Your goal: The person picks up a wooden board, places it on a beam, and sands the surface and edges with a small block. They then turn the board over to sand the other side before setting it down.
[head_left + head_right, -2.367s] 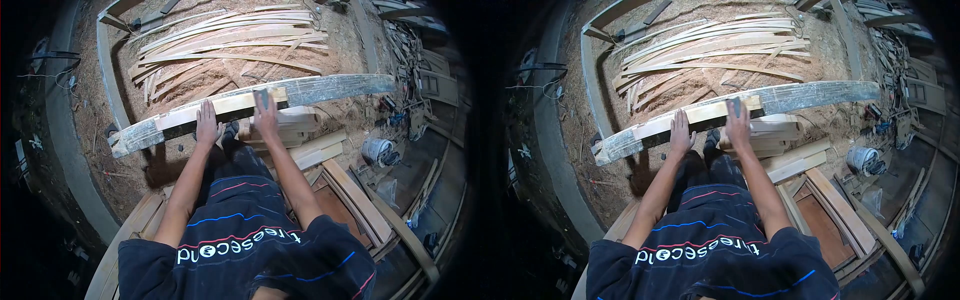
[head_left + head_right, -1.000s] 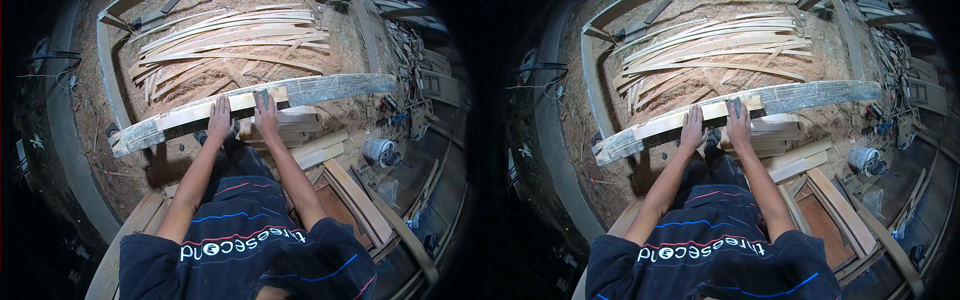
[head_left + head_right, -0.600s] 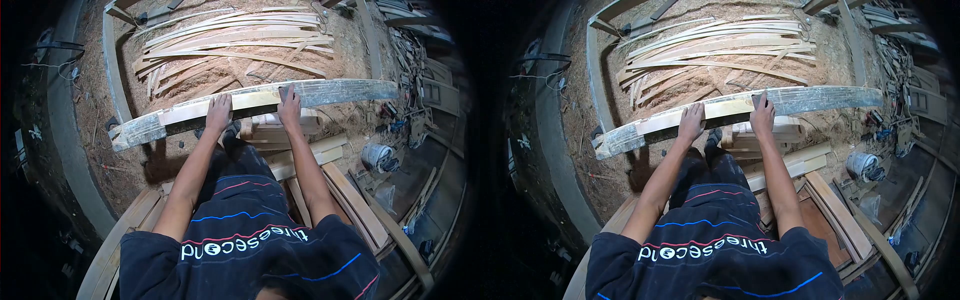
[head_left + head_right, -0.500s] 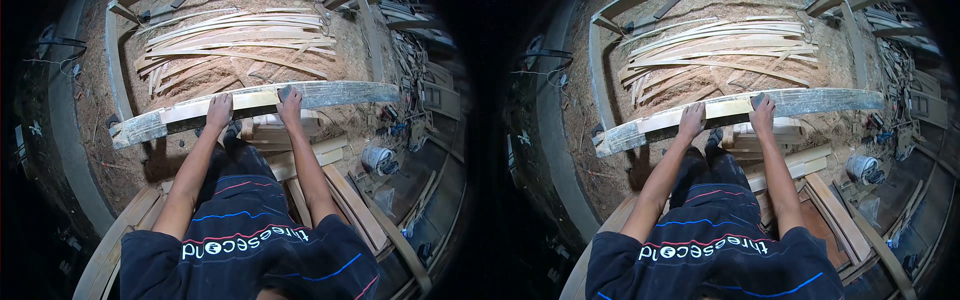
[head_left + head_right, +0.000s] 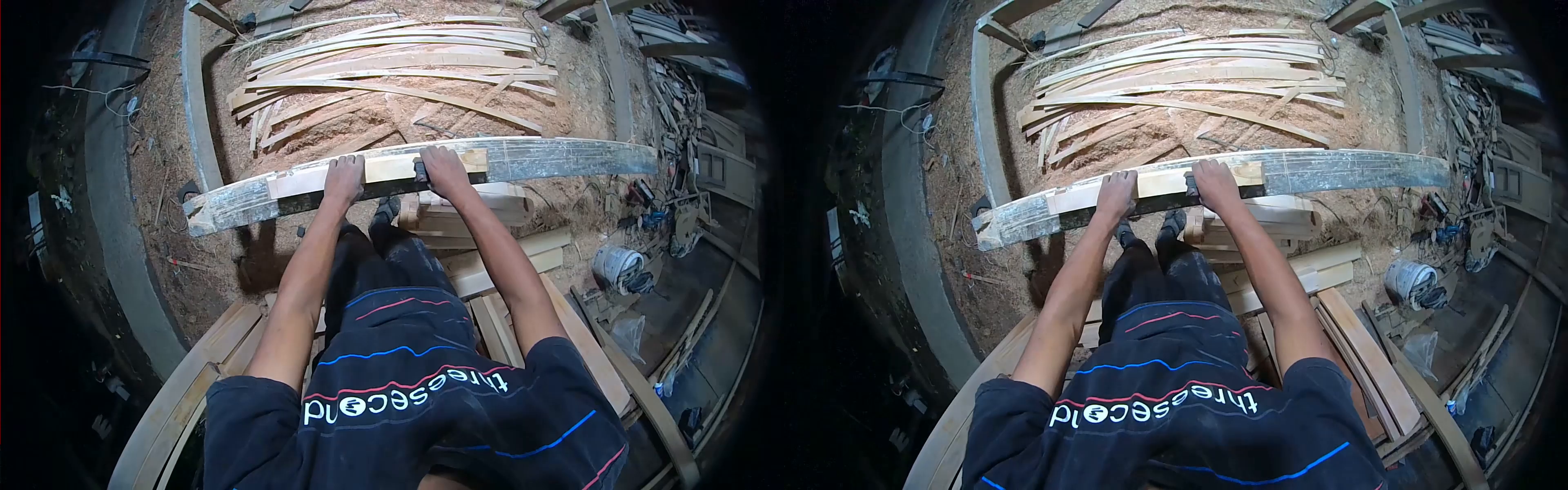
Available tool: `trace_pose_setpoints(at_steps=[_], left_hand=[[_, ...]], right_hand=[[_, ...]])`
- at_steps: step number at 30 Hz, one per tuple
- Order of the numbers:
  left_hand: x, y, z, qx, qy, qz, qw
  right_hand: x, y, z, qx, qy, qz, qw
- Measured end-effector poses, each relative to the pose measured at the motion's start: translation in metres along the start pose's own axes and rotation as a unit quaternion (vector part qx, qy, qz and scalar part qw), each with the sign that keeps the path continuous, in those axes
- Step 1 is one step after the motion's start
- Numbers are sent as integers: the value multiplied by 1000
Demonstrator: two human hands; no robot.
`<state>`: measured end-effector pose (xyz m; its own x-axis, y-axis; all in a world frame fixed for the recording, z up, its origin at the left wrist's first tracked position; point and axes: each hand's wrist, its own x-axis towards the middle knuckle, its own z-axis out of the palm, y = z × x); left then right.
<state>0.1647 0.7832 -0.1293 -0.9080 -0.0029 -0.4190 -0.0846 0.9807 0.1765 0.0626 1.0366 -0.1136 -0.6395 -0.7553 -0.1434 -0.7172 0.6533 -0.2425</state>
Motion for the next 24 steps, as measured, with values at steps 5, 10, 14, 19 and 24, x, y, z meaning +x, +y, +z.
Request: trace_pose_setpoints(at_steps=[5, 10, 14, 19, 24], left_hand=[[-11, 0, 1, 40, 58, 42, 997], [-17, -7, -8, 17, 101, 28, 994], [-22, -9, 10, 1, 124, 38, 991], [-23, -13, 46, -5, 155, 48, 987], [-29, -2, 36, -18, 104, 19, 994]], right_hand=[[2, -6, -7, -28, 10, -16, 999], [9, -12, -3, -57, 93, -35, 993], [-2, -17, 19, -96, 114, -18, 989], [-19, -28, 32, -122, 152, -5, 981], [-22, -27, 28, -110, 72, -15, 991]])
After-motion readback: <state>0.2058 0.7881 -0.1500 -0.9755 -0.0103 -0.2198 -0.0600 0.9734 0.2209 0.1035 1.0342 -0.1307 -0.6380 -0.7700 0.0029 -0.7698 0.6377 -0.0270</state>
